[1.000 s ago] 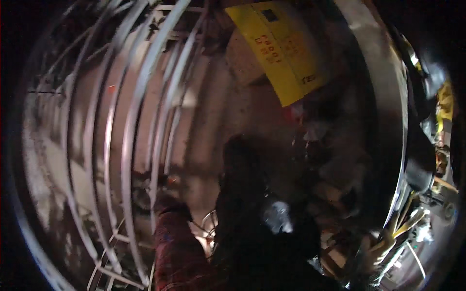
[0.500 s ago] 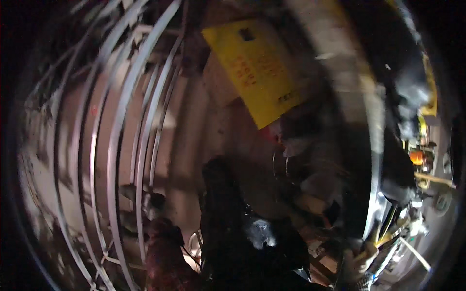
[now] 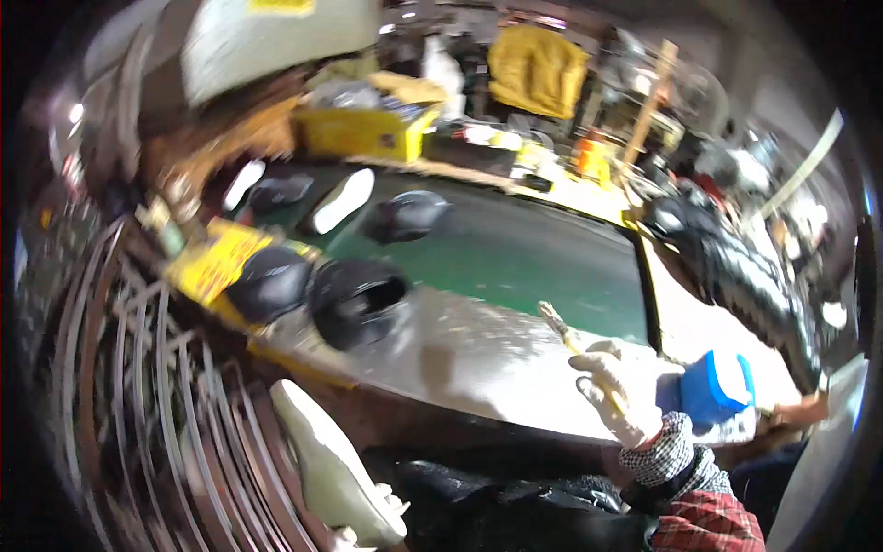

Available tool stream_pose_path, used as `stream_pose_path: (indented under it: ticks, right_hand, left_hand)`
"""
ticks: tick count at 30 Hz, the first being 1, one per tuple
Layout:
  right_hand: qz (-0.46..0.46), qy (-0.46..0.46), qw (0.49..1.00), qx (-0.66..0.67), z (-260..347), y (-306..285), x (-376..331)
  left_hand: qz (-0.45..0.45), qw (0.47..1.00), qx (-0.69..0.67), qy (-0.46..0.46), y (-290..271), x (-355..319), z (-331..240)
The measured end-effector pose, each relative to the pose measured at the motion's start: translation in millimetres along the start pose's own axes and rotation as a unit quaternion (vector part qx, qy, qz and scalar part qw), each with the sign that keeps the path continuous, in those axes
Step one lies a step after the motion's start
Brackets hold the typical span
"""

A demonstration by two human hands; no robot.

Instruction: Applying glue to shoe soles and interior lining components with a brush.

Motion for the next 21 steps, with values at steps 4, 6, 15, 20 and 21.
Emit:
stream_pose_path:
  ticks: [4, 6, 15, 20, 21]
  right_hand:
    - [-0.236, 0.133, 0.832, 0.484, -141, -40, -135]
    - [-0.297, 0.262, 0.918, 0.035, -153, -106, -183]
    - [-0.254, 0.401, 0.872, 0.114, -264, -140, -283]
    - [-0.322, 0.390, 0.846, 0.169, -252, -145, -305]
    - [-0.304, 0.400, 0.839, 0.210, -252, -142, -309]
  left_hand:
    - [0.126, 0.992, -0.023, 0.006, 104, 107, 24]
    - [0.140, 0.988, 0.047, -0.048, 138, 142, 54]
    - [0.007, 0.969, -0.053, -0.243, 174, 173, 193]
    - [-0.167, 0.942, -0.045, -0.288, 143, 126, 185]
    - [-0.161, 0.937, -0.059, -0.303, 137, 118, 185]
Point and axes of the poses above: each hand's wrist, its own x-axis towards the middle knuckle, its own y-axis out of the palm, z = x × y, the point moved 6 cm from there along x, towards the middle knuckle, and after that the axes turned 9 degrees about z, right-handed, at the moved point
